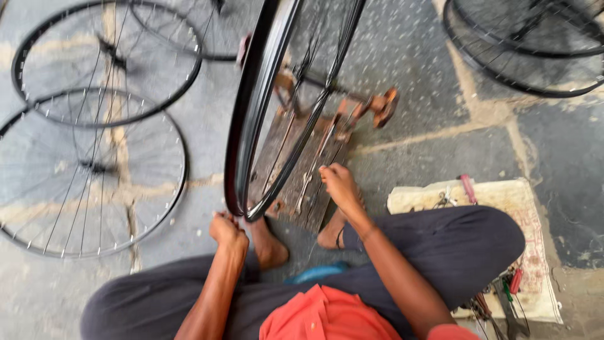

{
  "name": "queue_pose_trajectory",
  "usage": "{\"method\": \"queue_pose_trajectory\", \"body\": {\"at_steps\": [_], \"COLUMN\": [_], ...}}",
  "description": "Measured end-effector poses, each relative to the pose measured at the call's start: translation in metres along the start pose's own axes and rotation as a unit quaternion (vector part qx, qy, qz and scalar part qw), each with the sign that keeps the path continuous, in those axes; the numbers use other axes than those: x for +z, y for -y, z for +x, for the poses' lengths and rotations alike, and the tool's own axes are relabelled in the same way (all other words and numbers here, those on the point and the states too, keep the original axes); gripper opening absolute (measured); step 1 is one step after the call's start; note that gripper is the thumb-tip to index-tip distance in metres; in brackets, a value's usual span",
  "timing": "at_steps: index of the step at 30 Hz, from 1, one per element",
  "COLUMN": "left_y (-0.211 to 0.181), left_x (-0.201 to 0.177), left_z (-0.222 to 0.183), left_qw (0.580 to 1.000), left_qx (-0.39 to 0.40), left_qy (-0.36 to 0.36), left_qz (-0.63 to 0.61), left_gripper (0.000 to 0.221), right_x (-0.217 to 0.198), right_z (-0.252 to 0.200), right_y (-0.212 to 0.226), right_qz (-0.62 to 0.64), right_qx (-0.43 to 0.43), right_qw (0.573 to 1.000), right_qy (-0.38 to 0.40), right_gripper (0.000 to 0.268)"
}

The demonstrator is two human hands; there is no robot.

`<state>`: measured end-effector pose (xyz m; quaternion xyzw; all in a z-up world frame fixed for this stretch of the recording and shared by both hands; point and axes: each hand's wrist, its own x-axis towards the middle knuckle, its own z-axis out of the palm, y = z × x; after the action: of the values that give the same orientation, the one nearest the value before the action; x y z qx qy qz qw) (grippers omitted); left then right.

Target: The person threads spokes through the rim of a bicycle wheel, then places the wheel on a truing stand to spin it and check for alignment, repeating the process with different wheels.

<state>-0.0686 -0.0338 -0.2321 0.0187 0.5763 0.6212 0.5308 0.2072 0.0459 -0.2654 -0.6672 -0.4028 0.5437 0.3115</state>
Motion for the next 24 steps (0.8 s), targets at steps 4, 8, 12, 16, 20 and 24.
{"method": "queue_pose_trajectory", "body": {"at_steps": [4,8,12,16,20,24], "left_y": [-0.003,-0.013,0.032,0.06,0.065,0.075], "left_x": [-0.016,0.0,-0.011,-0.019,-0.019,-0.02], "left_z": [-0.019,-0.047,-0.017,-0.009,-0.013,-0.009], "left_qw": [0.975,0.961,0.979,0.977,0.976,0.969], "left_qx": [0.199,0.235,0.165,0.137,0.112,0.099], "left_qy": [-0.039,-0.011,-0.018,-0.019,-0.015,-0.001], "left_qz": [0.094,0.146,0.122,0.161,0.185,0.227], "left_gripper": [0.035,0.021,0.014,0.014,0.013,0.013], "right_x": [0.023,0.044,0.051,0.051,0.055,0.054], "right_z": [0.014,0.04,0.05,0.051,0.053,0.051], "right_y": [-0.058,-0.065,-0.079,-0.082,-0.078,-0.08], "right_qz": [-0.355,-0.306,-0.197,-0.184,-0.161,-0.157], "right_qx": [-0.145,-0.179,-0.182,-0.173,-0.121,-0.133], "right_qw": [0.923,0.935,0.963,0.968,0.979,0.979], "right_qy": [-0.029,0.001,-0.013,0.004,-0.006,-0.006], "right_gripper": [0.062,0.075,0.081,0.078,0.074,0.074]}}
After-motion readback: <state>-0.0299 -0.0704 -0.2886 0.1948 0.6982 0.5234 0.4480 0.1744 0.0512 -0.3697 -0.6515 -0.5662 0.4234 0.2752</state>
